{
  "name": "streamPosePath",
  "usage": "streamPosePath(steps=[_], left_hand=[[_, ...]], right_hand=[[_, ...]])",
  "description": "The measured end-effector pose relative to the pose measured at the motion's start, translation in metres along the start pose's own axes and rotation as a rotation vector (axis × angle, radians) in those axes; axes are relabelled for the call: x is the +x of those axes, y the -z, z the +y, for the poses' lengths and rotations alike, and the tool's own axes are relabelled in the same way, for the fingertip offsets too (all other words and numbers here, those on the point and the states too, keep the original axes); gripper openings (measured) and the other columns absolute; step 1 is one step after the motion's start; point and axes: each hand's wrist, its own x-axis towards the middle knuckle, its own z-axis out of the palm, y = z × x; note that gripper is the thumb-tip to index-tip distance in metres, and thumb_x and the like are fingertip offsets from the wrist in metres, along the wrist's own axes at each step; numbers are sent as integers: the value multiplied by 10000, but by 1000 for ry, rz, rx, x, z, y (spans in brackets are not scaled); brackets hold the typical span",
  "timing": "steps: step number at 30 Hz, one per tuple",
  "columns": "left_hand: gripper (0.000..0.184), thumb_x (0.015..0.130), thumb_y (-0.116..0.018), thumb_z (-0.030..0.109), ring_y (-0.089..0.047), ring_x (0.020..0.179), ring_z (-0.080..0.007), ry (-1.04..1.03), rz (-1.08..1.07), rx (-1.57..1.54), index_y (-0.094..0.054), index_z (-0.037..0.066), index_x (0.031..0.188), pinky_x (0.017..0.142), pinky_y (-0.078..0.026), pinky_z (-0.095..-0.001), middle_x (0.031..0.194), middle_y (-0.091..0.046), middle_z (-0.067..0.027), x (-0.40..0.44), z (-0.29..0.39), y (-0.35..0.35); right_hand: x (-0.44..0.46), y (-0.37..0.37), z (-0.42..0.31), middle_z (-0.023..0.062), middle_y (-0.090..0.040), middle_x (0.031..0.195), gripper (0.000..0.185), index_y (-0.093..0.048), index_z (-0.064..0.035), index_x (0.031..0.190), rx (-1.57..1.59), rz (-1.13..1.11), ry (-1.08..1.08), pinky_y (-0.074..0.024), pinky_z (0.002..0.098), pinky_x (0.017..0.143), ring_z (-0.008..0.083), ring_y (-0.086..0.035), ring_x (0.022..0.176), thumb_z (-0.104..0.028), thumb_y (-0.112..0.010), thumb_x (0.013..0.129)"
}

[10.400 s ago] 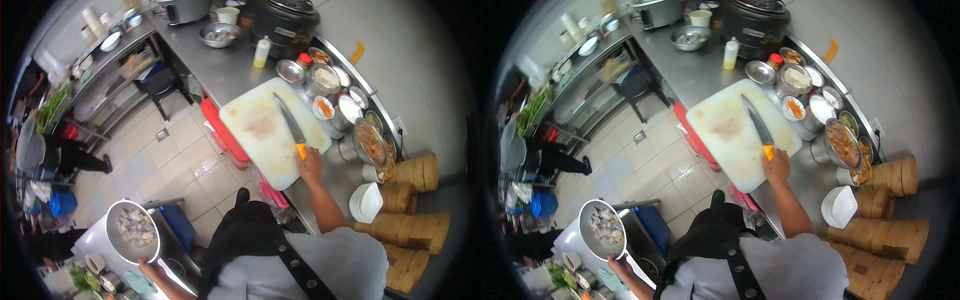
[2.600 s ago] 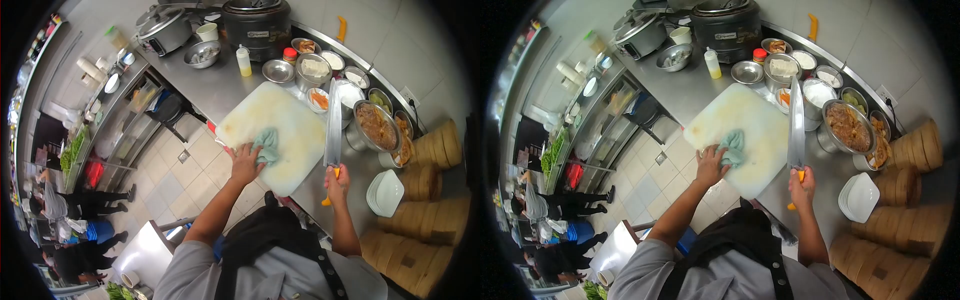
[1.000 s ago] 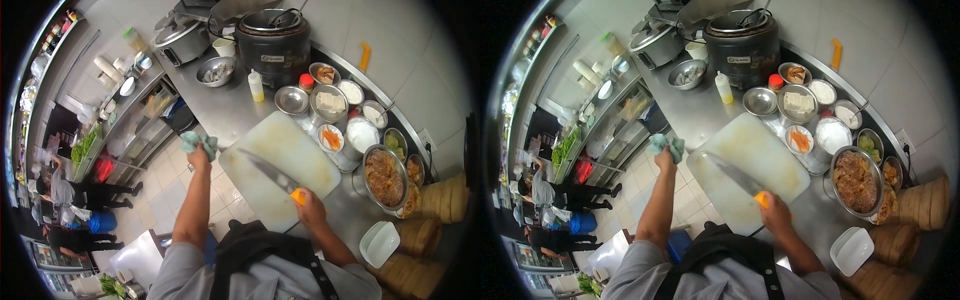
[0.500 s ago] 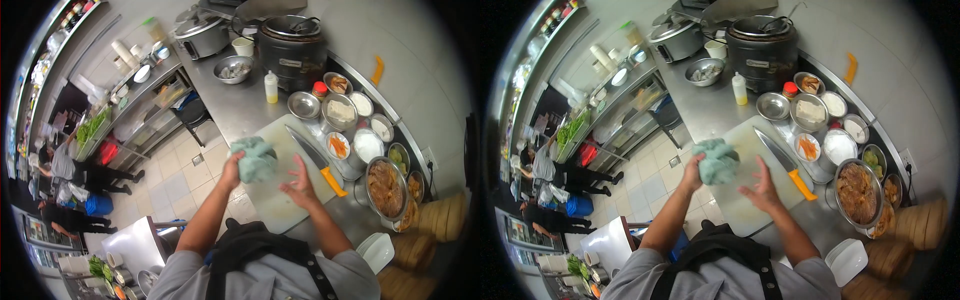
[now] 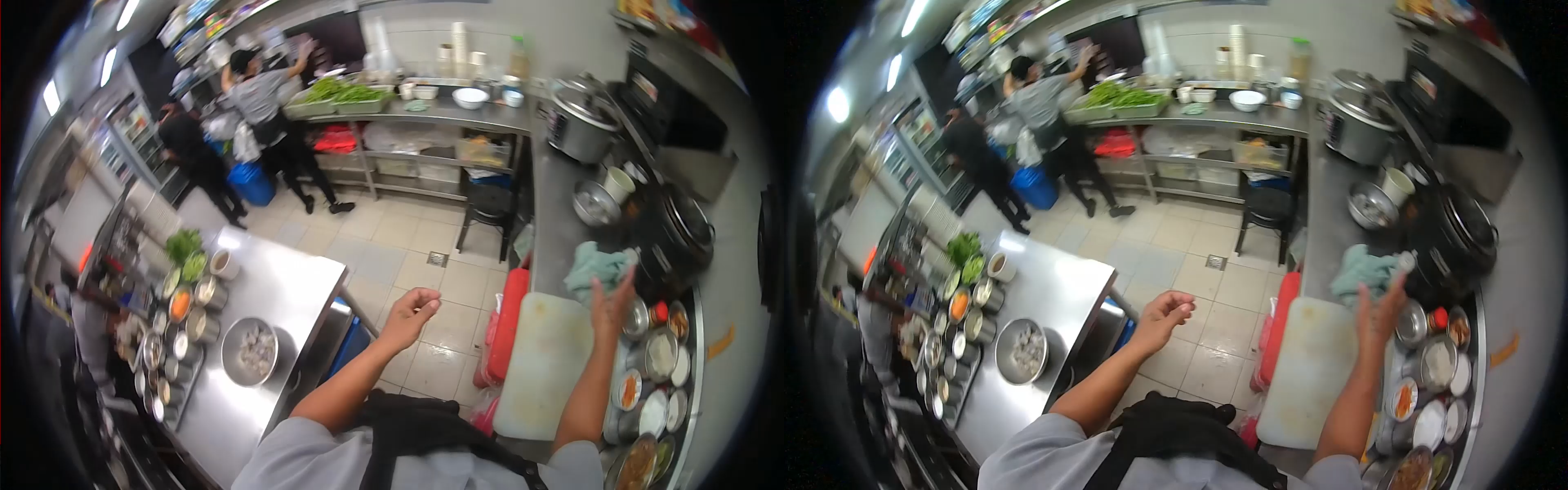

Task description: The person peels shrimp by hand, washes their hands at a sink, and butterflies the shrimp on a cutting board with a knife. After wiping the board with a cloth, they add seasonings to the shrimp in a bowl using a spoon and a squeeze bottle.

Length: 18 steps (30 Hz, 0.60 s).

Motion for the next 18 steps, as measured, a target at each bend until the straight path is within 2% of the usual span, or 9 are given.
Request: streamPosePath(steps=[3,4,7,9,11,13,15,17,18], left_hand=[[230,895,-669,172,-569,851,-119,-190,435,250,-615,55,1087,749,-454,-240,982,-621,-38,-57,2,72],[219,868,-677,140,-559,873,-144,-272,605,374,-607,55,1057,749,-453,-271,996,-600,-54,-81,8,99],[354,741,-689,36,-507,1025,-348,-473,1239,932,-556,20,1069,924,-389,-422,1038,-543,-160,-153,12,183],[517,743,-723,143,-466,1109,-368,-264,1520,1158,-495,18,1190,969,-351,-478,1136,-494,-186,-211,-6,236],[645,745,-732,194,-435,1172,-381,59,1673,1173,-430,22,1288,1013,-322,-501,1202,-479,-198,-264,-35,273],[738,762,-707,250,-454,1221,-400,522,1620,1024,-353,13,1364,1027,-350,-492,1313,-467,-247,-306,-89,311],[698,770,-662,311,-533,1184,-412,622,1393,474,-410,-21,1330,995,-416,-481,1283,-531,-301,-336,-122,339],[612,766,-629,349,-643,1005,-420,632,1168,309,-510,-42,1223,886,-506,-459,1091,-636,-316,-351,-148,362],[555,770,-627,324,-665,934,-402,579,1213,215,-540,-48,1173,836,-528,-445,1012,-658,-295,-359,-146,361]], right_hand=[[-11,-6,-29,236,-474,1331,656,-433,-21,1377,-86,-110,-57,-456,409,950,371,-545,1136,-356,-675,868],[-26,-34,-29,206,-522,1272,590,-475,-20,1341,165,-132,17,-475,372,899,321,-567,1089,-311,-686,873],[-107,-71,-111,110,-620,1076,413,-547,-34,1241,496,-678,3,-486,334,824,215,-598,954,-202,-682,888],[-171,-95,-162,119,-637,1079,360,-563,-24,1191,565,-998,61,-504,311,798,175,-613,915,-167,-670,878],[-233,-109,-215,138,-633,1074,410,-573,-11,1185,592,-1129,226,-508,318,788,177,-619,896,-195,-704,843],[-290,-89,-292,144,-628,1086,428,-577,-7,1186,628,-1238,319,-509,326,787,186,-622,896,-206,-715,833],[-338,-83,-348,145,-619,1112,446,-576,7,1194,708,-1337,547,-512,320,765,198,-626,906,-213,-716,833],[-380,-65,-404,148,-616,1122,446,-576,16,1192,763,-1417,591,-514,319,759,204,-628,916,-208,-716,832],[-403,-55,-431,151,-614,1133,447,-577,24,1190,815,-1487,599,-515,319,753,209,-630,927,-204,-715,832]])
